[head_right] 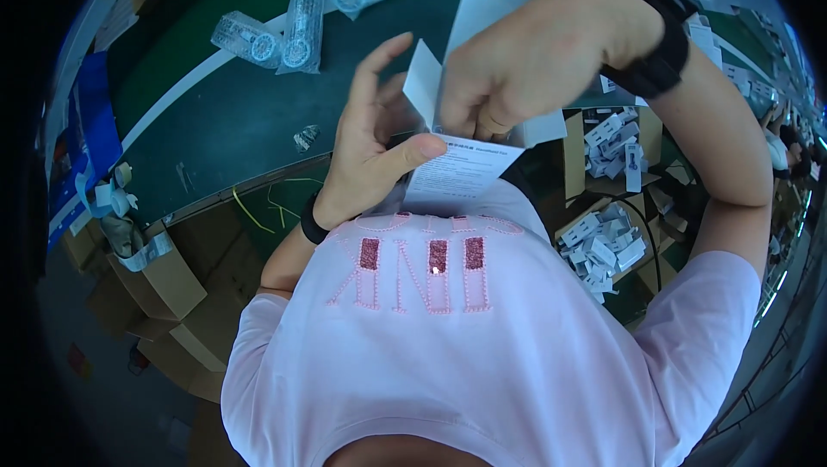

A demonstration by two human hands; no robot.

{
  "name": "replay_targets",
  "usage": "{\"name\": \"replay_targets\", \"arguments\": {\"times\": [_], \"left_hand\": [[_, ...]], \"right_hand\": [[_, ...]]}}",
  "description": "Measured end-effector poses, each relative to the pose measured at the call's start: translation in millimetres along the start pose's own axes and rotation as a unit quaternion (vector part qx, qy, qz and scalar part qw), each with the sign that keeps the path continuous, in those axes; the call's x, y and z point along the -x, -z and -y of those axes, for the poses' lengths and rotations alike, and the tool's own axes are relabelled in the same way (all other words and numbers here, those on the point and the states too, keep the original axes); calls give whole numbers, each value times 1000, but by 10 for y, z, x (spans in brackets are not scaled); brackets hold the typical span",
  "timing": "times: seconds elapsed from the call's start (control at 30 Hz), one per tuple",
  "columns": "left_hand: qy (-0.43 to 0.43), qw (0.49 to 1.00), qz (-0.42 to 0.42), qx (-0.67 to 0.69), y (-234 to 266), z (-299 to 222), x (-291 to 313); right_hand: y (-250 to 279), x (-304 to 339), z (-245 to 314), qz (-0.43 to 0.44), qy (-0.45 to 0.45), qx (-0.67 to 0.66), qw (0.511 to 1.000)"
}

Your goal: Packaging products into white boxes with bubble wrap and instruction manuals on an assembly line.

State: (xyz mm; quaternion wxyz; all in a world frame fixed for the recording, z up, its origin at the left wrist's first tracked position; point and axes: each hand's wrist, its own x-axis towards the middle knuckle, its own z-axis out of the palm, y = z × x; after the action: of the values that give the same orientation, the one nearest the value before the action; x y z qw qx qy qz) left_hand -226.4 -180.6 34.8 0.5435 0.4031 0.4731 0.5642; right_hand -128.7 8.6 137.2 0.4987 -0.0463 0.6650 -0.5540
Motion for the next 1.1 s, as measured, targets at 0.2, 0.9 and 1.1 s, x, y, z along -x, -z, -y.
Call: {"name": "replay_targets", "arguments": {"times": [0.2,0.9,1.1], "left_hand": [[-56,996,-58,33,171,69,92],[48,996,63,37,105,299,-318],[104,980,167,-11,-168,358,-558]], "right_hand": [[-520,612,-440,-602,-80,6,794],[-1064,-337,-923,-631,172,-115,747],[-1283,-90,-1110,-686,70,31,724]]}}
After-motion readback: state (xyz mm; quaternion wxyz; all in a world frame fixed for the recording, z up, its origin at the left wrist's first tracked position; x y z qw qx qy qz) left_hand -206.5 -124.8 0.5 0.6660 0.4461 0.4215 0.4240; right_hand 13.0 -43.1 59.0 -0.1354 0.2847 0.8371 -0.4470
